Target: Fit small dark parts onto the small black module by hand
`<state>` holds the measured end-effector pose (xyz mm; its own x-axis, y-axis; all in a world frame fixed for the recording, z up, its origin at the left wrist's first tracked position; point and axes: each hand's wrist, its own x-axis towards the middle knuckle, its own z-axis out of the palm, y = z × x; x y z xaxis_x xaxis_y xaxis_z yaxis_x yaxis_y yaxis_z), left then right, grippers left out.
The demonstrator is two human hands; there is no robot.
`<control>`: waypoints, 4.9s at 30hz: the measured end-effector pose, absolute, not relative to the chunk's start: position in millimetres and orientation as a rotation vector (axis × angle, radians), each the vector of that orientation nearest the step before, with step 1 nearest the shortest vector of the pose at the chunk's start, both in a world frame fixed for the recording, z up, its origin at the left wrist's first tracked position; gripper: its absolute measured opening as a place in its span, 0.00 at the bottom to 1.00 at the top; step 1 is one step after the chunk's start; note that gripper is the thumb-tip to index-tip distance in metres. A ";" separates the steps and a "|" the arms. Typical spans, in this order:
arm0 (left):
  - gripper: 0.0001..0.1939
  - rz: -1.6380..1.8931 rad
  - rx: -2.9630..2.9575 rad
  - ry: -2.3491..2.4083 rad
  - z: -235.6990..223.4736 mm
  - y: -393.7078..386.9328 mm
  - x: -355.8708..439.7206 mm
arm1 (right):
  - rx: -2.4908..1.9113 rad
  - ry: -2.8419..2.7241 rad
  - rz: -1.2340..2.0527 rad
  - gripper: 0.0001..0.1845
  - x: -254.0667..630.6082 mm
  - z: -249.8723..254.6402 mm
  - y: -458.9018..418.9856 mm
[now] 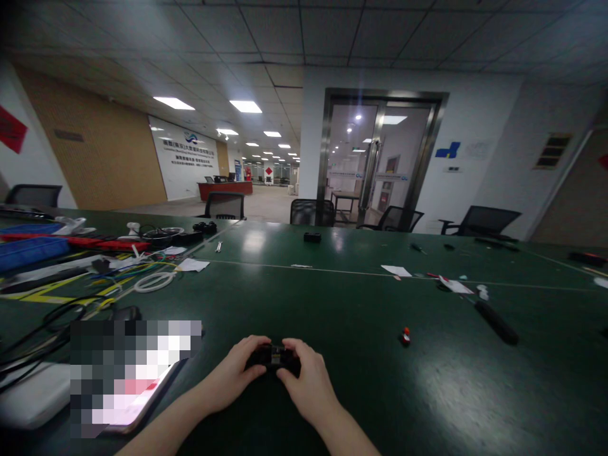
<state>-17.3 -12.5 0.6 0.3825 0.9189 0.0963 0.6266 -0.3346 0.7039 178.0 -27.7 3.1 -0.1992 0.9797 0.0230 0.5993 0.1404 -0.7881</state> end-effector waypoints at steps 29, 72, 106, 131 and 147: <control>0.21 0.687 2.059 1.299 -0.4 -10.6 -16.5 | -1.471 -1.876 0.863 0.19 178.4 3.4 -29.4; 0.21 0.678 2.150 1.267 -7.7 -10.3 -17.8 | -1.278 -1.873 0.748 0.18 179.9 -8.8 -25.9; 0.20 0.695 2.131 1.227 -7.6 -11.7 -19.0 | -1.243 -1.776 0.777 0.11 178.6 2.0 -31.6; 0.21 0.656 2.092 1.255 -7.2 -11.7 -22.4 | -1.189 -1.486 0.583 0.15 192.1 9.9 -29.9; 0.21 0.632 2.079 1.268 0.0 -14.1 -20.9 | -1.264 -1.336 0.503 0.18 198.8 2.1 -22.1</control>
